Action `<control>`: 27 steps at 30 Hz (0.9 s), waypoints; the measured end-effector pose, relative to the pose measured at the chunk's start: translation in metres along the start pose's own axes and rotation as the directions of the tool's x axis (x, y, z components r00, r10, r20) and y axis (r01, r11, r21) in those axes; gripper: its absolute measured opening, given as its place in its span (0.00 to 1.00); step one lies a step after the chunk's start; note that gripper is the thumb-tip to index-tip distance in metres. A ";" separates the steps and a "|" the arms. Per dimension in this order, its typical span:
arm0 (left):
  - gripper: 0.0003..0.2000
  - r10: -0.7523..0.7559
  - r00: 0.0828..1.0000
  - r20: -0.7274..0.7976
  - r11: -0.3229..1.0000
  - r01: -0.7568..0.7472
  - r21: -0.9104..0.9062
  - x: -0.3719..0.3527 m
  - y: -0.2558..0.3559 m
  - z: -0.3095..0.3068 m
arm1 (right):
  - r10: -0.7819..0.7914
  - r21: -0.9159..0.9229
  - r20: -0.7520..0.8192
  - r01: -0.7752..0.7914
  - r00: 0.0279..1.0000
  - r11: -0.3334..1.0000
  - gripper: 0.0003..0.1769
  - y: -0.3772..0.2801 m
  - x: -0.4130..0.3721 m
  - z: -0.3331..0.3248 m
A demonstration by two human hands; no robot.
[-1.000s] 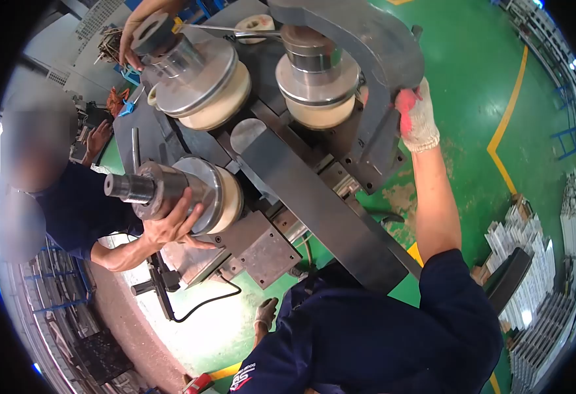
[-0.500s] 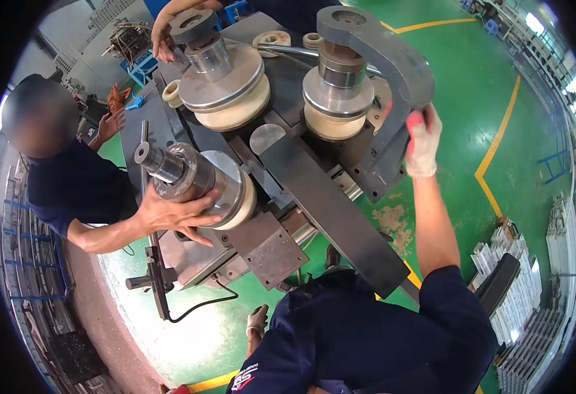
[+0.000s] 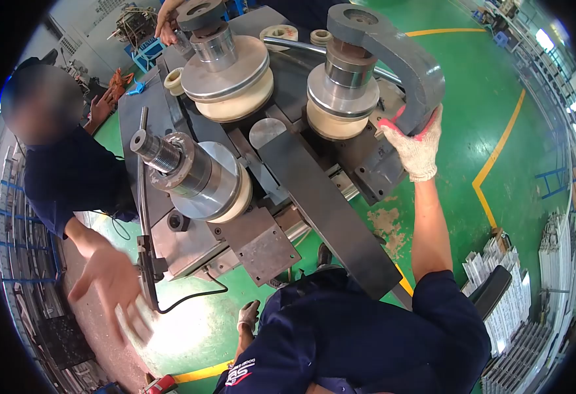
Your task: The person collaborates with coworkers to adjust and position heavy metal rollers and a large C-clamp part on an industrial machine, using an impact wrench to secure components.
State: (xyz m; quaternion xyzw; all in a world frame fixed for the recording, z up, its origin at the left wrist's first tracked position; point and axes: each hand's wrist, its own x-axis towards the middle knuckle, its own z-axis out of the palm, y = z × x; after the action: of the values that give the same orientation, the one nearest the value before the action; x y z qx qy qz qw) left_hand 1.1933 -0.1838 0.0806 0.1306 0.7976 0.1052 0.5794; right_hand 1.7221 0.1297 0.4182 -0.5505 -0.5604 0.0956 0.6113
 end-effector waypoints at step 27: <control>0.39 0.032 0.997 -0.068 0.989 -0.022 0.149 -0.022 -0.036 -0.002 | 0.039 0.597 0.149 -0.121 0.988 0.793 0.41 0.059 -0.033 -0.002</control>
State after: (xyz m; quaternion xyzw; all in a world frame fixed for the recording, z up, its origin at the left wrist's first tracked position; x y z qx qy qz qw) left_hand 1.1950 -0.2246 0.0891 0.1805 0.8211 0.0580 0.5383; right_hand 1.7412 0.1266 0.3530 -0.3425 -0.5151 0.3307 0.7127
